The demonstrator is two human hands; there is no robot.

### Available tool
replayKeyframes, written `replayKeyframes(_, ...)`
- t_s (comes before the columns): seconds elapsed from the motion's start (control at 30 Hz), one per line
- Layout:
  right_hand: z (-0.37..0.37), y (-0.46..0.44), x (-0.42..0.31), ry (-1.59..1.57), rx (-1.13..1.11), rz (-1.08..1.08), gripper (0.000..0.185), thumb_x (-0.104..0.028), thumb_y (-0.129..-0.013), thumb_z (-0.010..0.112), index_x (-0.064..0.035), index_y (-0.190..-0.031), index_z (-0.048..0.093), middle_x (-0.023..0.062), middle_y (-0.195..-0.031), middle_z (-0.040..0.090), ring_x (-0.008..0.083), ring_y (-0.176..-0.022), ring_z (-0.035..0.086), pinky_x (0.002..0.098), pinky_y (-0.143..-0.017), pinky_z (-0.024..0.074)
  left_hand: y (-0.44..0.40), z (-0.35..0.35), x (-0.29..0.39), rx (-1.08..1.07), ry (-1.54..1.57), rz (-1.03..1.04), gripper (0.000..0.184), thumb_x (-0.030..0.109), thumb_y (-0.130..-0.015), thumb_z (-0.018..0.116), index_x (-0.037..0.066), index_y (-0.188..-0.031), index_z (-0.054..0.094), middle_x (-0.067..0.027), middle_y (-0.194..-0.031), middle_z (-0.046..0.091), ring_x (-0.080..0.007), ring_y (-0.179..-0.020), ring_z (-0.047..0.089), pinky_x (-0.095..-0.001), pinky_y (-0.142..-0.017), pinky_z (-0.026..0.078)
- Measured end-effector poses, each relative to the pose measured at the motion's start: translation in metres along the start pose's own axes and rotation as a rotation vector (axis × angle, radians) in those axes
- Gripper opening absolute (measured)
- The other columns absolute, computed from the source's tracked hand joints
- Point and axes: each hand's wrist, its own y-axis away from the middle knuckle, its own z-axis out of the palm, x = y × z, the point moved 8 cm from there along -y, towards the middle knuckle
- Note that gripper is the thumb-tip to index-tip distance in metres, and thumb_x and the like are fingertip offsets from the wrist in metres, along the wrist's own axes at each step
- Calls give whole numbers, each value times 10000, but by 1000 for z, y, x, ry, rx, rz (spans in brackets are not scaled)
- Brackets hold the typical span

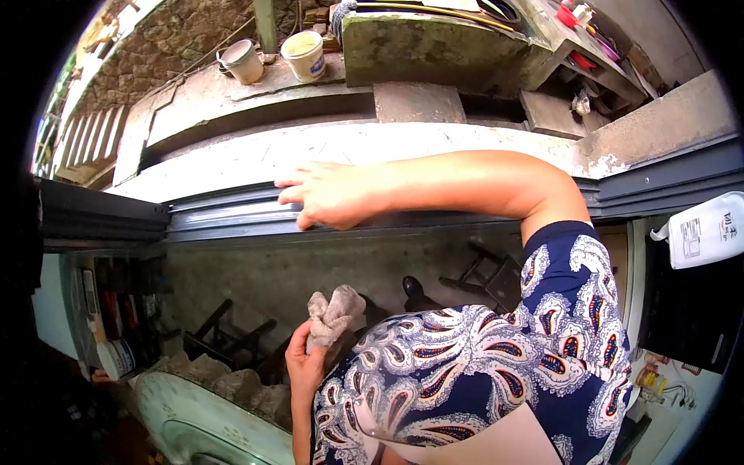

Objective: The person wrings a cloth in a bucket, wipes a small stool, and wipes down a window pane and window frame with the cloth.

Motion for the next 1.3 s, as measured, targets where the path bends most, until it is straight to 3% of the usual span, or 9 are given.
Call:
replayKeyframes(0.23, 7, -33, -11, 174, -227, -108, 168, -228, -690, 614, -118, -735, 733, 129, -1189, 599, 331, -1320, 395, 512, -1099, 295, 3, 2, 2, 22, -8, -1, 342, 3, -873, 647, -22, -1204, 562, -64, -1143, 608, -128, -1033, 568, -272, -909, 454)
replayKeyframes(0.37, 14, -45, -31, 383, -208, -426, 145, -233, -647, 613, -143, -666, 725, 55, -1133, 619, 269, -1321, 392, 457, -1110, 297, 5, 3, 3, 36, -10, -5, 348, 8, -870, 657, -21, -1204, 564, -61, -1141, 613, -124, -1031, 568, -268, -910, 453)
replayKeyframes(0.5, 26, -50, -30, 358, -283, -587, 162, -229, -661, 602, -113, -650, 714, 68, -1136, 618, 270, -1320, 396, 447, -1114, 297, 6, 2, -2, 46, 28, -1, 372, 0, -860, 665, -27, -1214, 554, -63, -1145, 616, -126, -1033, 574, -273, -919, 455)
replayKeyframes(0.7, 36, -61, -17, 202, -259, -546, 213, -205, -755, 577, -44, -733, 715, 112, -1224, 594, 298, -1354, 361, 459, -1125, 291, 11, 6, -9, 51, 64, 12, 393, -15, -860, 664, -31, -1232, 539, -64, -1148, 618, -129, -1022, 586, -276, -910, 468)
replayKeyframes(0.93, 43, -64, -3, 189, -200, -508, 207, -197, -743, 597, -35, -788, 717, 91, -1347, 521, 295, -1385, 312, 413, -1136, 276, 19, 7, -14, 64, 89, 10, 350, 14, -883, 653, -18, -1217, 557, -63, -1157, 610, -124, -1034, 569, -272, -916, 456)
replayKeyframes(1.13, 18, -56, 22, -14, 21, -165, 109, -120, -722, 637, -24, -750, 595, 164, -1310, 525, 335, -1333, 383, 449, -1077, 365, 20, 8, -11, 59, 102, 33, 377, -11, -873, 651, -26, -1232, 536, -63, -1172, 597, -130, -1057, 564, -276, -939, 446)
replayKeyframes(1.17, -4, -53, 29, -81, 216, -104, 118, -82, -721, 607, -45, -734, 496, 185, -1269, 534, 358, -1291, 421, 447, -1079, 358, 21, 8, -11, 53, 91, 35, 377, -11, -874, 649, -26, -1233, 535, -63, -1171, 598, -130, -1054, 566, -275, -938, 447)
replayKeyframes(1.23, -44, -38, 56, -82, 494, 5, 91, -70, -725, 594, -68, -759, 510, 128, -1104, 592, 327, -1128, 512, 432, -982, 408, 21, 7, -10, 46, 87, 33, 373, -12, -875, 647, -26, -1232, 538, -63, -1167, 602, -129, -1049, 568, -274, -935, 448)
replayKeyframes(1.3, -56, -12, 107, -2, 378, 310, 71, -117, -809, 608, -83, -846, 559, 89, -914, 600, 290, -947, 576, 411, -848, 463, 20, 8, -10, 43, 98, 27, 366, -11, -876, 645, -26, -1227, 544, -62, -1162, 605, -127, -1043, 570, -272, -931, 450)
